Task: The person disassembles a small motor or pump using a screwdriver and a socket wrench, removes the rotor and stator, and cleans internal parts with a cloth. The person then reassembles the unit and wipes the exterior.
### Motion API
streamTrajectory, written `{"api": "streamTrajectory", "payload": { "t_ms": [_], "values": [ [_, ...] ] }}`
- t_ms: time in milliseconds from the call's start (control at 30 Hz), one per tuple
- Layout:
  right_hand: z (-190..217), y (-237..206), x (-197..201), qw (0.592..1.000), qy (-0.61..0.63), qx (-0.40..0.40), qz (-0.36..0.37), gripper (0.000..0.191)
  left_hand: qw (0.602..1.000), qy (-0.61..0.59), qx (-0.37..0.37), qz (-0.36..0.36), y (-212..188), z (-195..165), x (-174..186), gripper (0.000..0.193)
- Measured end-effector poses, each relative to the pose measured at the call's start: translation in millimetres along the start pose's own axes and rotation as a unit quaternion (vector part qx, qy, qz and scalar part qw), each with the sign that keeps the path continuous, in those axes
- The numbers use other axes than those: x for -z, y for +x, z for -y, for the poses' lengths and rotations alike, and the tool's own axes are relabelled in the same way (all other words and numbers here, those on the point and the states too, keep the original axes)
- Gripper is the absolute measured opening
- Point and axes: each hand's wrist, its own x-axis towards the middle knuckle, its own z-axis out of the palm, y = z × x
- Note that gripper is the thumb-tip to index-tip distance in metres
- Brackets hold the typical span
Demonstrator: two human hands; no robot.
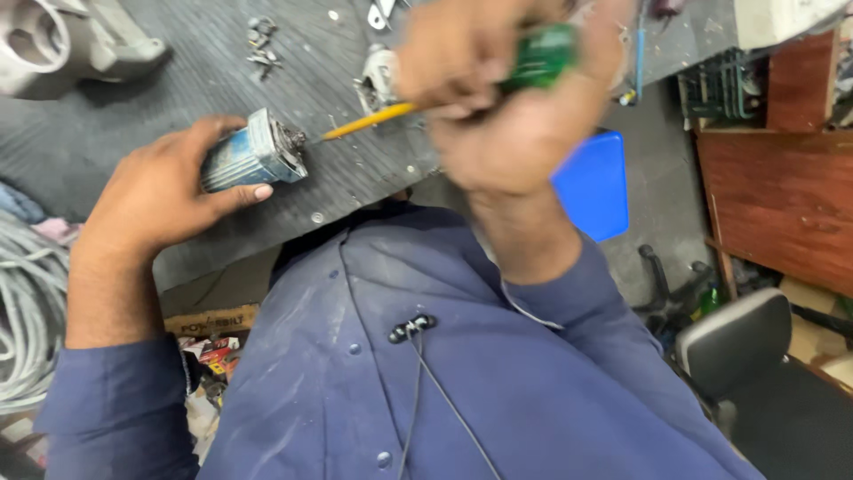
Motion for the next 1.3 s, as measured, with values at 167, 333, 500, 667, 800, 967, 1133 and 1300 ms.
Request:
{"api": "streamTrajectory", "payload": {
  "t_ms": [167, 333, 500, 667, 800, 967, 1133, 1300],
  "values": [
    [5, -13, 10, 0.990, -0.061, 0.120, 0.033, 0.064, 0.988, 0.086, -0.121, -0.037, 2, 9, 22, 0.059],
    [-26, -18, -11, 0.991, -0.030, 0.128, 0.026, 0.064, 0.983, 0.092, -0.128, -0.089, -5, 13, 18, 0.055],
    [-37, -1, -33, 0.973, -0.103, 0.098, 0.183, 0.063, 0.972, 0.138, -0.139, -0.130, 1, 7, 14, 0.070],
    [-38, 22, -59, 0.953, -0.168, 0.042, 0.249, 0.067, 0.968, 0.149, -0.142, -0.142, 1, 2, 27, 0.074],
    [-44, 41, -76, 0.946, -0.181, 0.020, 0.269, 0.067, 0.971, 0.139, -0.135, -0.143, -3, 6, 38, 0.075],
    [-51, 49, -80, 0.950, -0.177, 0.006, 0.258, 0.065, 0.970, 0.131, -0.134, -0.154, -8, 19, 46, 0.072],
    [-56, 50, -80, 0.950, -0.167, -0.012, 0.263, 0.063, 0.970, 0.133, -0.133, -0.151, -9, 23, 47, 0.071],
    [-65, 58, -94, 0.920, -0.218, -0.007, 0.326, 0.062, 0.970, 0.137, -0.136, -0.150, -6, 29, 37, 0.072]
  ]
}}
